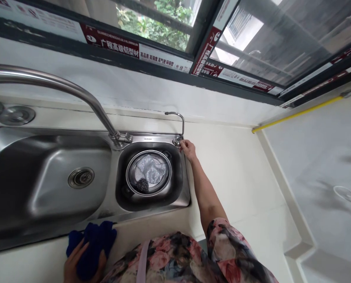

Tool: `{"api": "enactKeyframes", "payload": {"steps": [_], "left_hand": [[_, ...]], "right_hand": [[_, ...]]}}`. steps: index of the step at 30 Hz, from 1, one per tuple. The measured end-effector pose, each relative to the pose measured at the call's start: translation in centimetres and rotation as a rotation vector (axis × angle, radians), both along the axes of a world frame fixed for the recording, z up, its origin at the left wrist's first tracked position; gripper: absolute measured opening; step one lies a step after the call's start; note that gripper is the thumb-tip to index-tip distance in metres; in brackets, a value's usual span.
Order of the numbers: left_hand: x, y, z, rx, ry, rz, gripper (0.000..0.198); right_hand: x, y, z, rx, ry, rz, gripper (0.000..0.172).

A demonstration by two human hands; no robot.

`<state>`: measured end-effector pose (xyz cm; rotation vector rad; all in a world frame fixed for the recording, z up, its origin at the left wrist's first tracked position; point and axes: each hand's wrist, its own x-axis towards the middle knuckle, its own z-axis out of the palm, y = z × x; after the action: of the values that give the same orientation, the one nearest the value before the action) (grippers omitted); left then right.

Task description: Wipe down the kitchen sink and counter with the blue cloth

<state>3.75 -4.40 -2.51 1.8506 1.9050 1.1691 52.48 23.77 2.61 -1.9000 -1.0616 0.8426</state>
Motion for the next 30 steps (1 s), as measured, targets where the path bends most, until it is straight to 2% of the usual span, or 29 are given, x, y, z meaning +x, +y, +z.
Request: {"api": "enactKeyframes", "payload": {"steps": [7,10,14,16,19,20,25,30], "left_hand": [[0.0,0.2,0.2,-0.004,-0.007,-0.006,0.049],[0.1,0.2,0.5,0.009,0.01,-0.014,0.048],[0.1,0.3,0.6,-0.003,0.022,-0.019,0.049],[0.0,0.3,0.4,0.002,0.021,-0.03,0.048],[-0.1,0.1,0.1,0.007,0.016,-0.045,0.047],[-0.2,0.1,0.1,-0.013,0.015,-0.038,0.047],[-0.3,-0.1,0.5,-0.082,0.031,-0.041,0.047],[0.1,-0.1,1.0,-0.033,0.027,-0.01,0.049]], "right_hand": [[-0.1,0.2,0.8,-0.056,-0.018,0.021,0.051],[-0.7,-0.4,0.8,-0.124,-0.259,0.033,0.037],[-1.4,-0.8,1.4,-0.272,-0.591,0.161,0.027],[-1.7,-0.9,1.8,-0.328,-0.71,0.224,0.032],[-2.5,-0.8,2.1,-0.391,-0.845,0.265,0.061],[-2.8,-0.8,2.1,-0.399,-0.872,0.272,0.065],[-3.9,-0.6,1.4,-0.454,-0.967,0.225,0.048],[-4.2,0.0,0.1,-0.435,-0.992,0.134,0.059]]}}
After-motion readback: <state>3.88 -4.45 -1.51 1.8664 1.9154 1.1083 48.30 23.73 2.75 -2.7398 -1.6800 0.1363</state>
